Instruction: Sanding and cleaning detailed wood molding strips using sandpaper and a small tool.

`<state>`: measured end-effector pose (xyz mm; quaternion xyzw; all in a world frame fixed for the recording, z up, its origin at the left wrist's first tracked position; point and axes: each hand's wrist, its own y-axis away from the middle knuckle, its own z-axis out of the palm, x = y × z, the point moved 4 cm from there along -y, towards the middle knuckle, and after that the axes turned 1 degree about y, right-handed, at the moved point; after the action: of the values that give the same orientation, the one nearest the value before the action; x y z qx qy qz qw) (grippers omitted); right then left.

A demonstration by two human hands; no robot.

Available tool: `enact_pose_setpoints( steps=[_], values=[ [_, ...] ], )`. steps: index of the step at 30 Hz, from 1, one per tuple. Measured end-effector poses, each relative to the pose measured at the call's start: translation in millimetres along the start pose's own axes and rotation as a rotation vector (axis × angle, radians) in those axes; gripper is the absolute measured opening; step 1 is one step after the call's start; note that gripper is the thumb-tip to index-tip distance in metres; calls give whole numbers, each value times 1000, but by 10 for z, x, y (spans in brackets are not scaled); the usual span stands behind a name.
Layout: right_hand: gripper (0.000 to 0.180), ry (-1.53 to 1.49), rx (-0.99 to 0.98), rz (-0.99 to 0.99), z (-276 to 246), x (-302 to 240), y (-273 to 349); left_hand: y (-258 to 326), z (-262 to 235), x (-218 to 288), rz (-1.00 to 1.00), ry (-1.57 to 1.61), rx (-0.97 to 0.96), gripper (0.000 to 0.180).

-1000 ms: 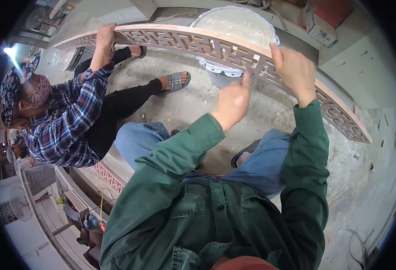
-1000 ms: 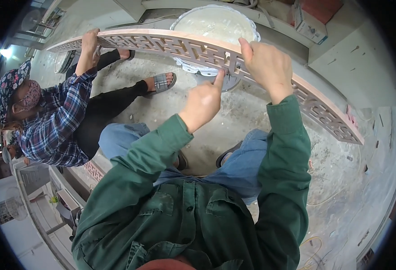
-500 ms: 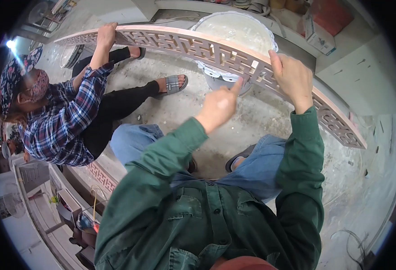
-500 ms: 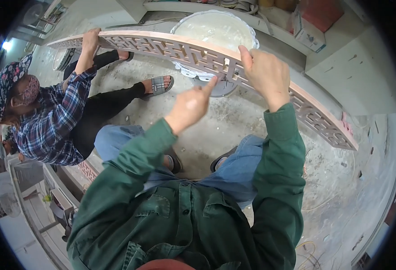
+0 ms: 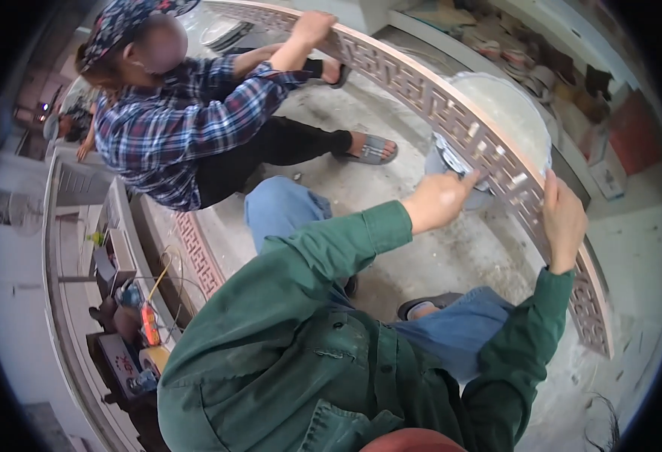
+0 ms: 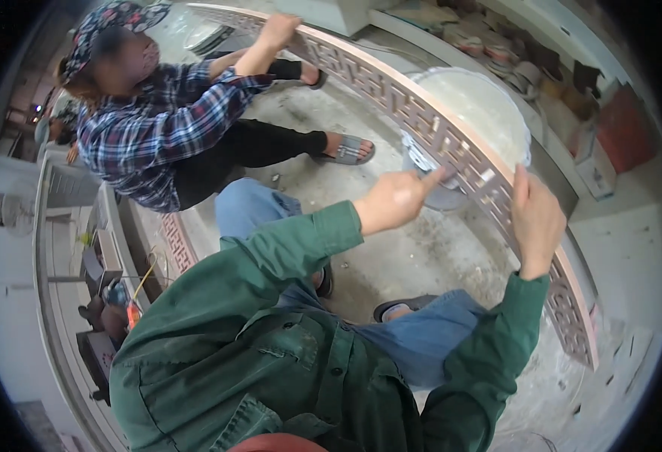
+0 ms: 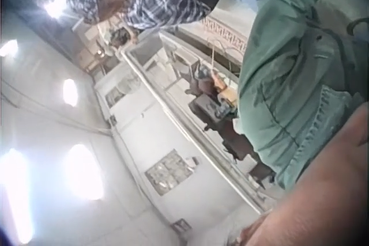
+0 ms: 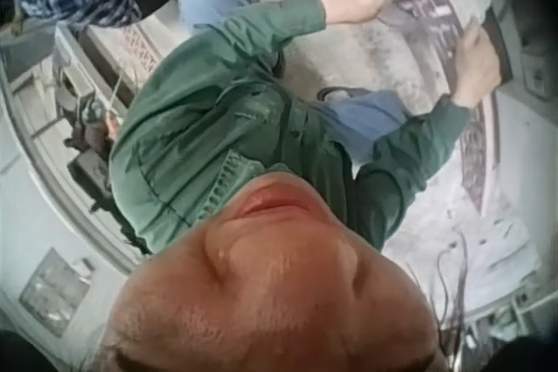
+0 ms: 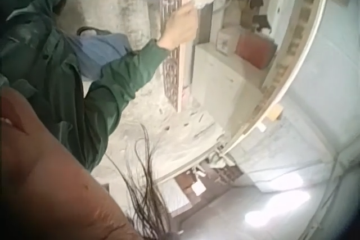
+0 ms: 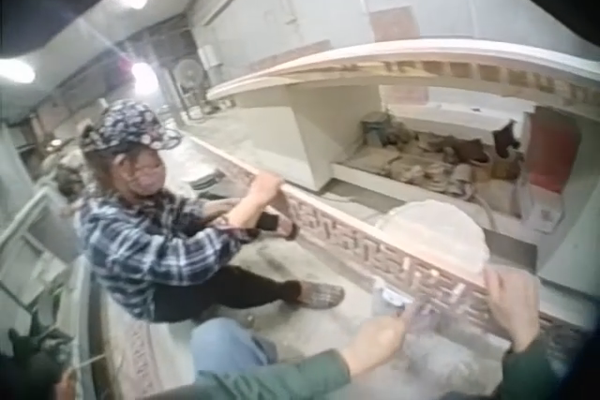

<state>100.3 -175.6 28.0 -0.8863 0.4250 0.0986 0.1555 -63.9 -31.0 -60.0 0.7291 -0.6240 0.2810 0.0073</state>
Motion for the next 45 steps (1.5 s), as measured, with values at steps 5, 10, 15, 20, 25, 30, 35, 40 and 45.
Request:
enact_pose_setpoints(
  steps=[5,10,15,20,25,30,35,40,45],
  values=[
    [48,33,20,-67,32,-128,-25,133,262,155,-67,0,71,60],
    [50,40,-25,-14,12,-37,-32,134,281,222,6,16,104,66],
    [49,76,40,-55,18,-83,-4,95,-13,-77,-33,-18,70,60],
    [49,38,33,-54,-20,-97,-10,165,423,396,-93,24,15,66],
    [50,66,-17,-41,-7,-82,8,83,34,-34,-70,7,2,70],
    [49,36,-23,-56,-27,-161,-20,192,425,258,-68,64,88,69],
    [50,4,70,-97,-19,-109,20,135,102,84,-36,47,19,67],
    [49,71,-51,-50,3,-141,-12,192,183,151,-44,74,126,69],
    [50,51,-4,-52,9,-42,-6,160,233,215,-42,88,38,65]
  ],
)
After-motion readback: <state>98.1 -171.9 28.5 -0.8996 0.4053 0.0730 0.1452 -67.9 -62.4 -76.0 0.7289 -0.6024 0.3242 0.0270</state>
